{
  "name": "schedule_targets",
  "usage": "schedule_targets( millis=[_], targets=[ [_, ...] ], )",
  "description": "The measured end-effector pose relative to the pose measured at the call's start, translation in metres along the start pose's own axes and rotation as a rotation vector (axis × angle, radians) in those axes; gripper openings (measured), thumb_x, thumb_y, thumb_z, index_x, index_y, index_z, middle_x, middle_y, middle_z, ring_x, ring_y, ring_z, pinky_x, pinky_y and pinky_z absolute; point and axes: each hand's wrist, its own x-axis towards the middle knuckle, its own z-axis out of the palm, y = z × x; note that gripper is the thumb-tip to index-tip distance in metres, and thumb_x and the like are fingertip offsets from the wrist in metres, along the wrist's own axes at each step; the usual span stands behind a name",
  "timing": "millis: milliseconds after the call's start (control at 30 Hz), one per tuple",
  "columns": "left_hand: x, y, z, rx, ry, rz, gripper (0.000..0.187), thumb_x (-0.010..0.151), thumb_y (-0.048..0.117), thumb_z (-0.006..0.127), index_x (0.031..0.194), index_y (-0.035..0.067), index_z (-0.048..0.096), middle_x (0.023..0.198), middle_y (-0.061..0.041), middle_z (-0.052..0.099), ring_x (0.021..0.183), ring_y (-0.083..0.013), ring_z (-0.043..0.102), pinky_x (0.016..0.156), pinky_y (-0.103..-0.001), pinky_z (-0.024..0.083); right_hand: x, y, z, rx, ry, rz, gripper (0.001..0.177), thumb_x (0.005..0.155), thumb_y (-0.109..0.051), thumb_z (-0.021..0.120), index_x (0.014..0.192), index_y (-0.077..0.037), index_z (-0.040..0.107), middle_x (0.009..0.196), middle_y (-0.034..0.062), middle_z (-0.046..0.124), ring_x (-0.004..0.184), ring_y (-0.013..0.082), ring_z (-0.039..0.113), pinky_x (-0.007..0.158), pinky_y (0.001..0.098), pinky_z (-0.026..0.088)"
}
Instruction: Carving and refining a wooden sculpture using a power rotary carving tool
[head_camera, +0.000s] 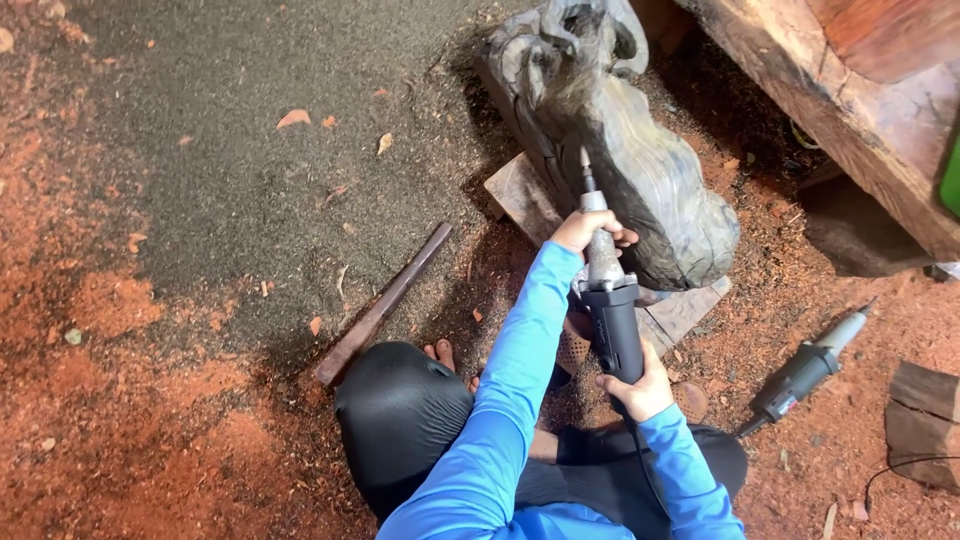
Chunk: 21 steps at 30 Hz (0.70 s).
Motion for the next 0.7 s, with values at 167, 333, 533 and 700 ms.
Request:
schedule_targets(
  millis=[167,333,533,700],
  targets=[
    [-0.011,0.009,-0.003,-0.056,-0.034,-0.081,0.015,0.067,0.016,0.068,0.071,0.002,0.064,0.092,-0.023,0.077,0.083,-0.0285,0.078,0.077,-0.043,0.064,0.0,-0.015,0.0,-0.109,0.011,0.069,0.076,0.058,0.003,0.093,0.126,-0.007,0.059,0.074,0.0264,0.066,0.047,0.0361,0.07,0.036,0.0421,0.059],
    [-0.005,0.0,-0.015,-0.171,-0.046,-0.151,0.013,0.071,0.017,0.066,0.072,0.004,0.062,0.098,-0.021,0.077,0.087,-0.0267,0.078,0.08,-0.043,0.065,0.006,-0.016,-0.007,-0.172,0.006,0.119,0.078,0.057,-0.001,0.095,0.125,-0.01,0.06,0.071,0.0251,0.066,0.046,0.0363,0.069,0.036,0.0427,0.059],
    [0.006,-0.014,-0.011,-0.027,0.0,-0.05,0.012,0.069,0.013,0.069,0.073,0.003,0.066,0.088,-0.019,0.077,0.081,-0.0265,0.078,0.07,-0.045,0.065,-0.005,-0.011,-0.003,-0.163,0.031,0.07,0.087,0.055,-0.005,0.096,0.133,-0.009,0.059,0.083,0.0295,0.065,0.057,0.0398,0.07,0.039,0.0446,0.057],
    [0.018,-0.031,-0.004,0.199,0.068,0.17,0.014,0.061,0.014,0.075,0.065,0.001,0.074,0.068,-0.018,0.072,0.062,-0.0255,0.074,0.056,-0.042,0.063,-0.008,0.016,-0.014,-0.084,0.081,-0.006,0.091,0.054,0.003,0.094,0.136,-0.005,0.056,0.082,0.0268,0.062,0.052,0.037,0.069,0.04,0.0416,0.06]
  ],
)
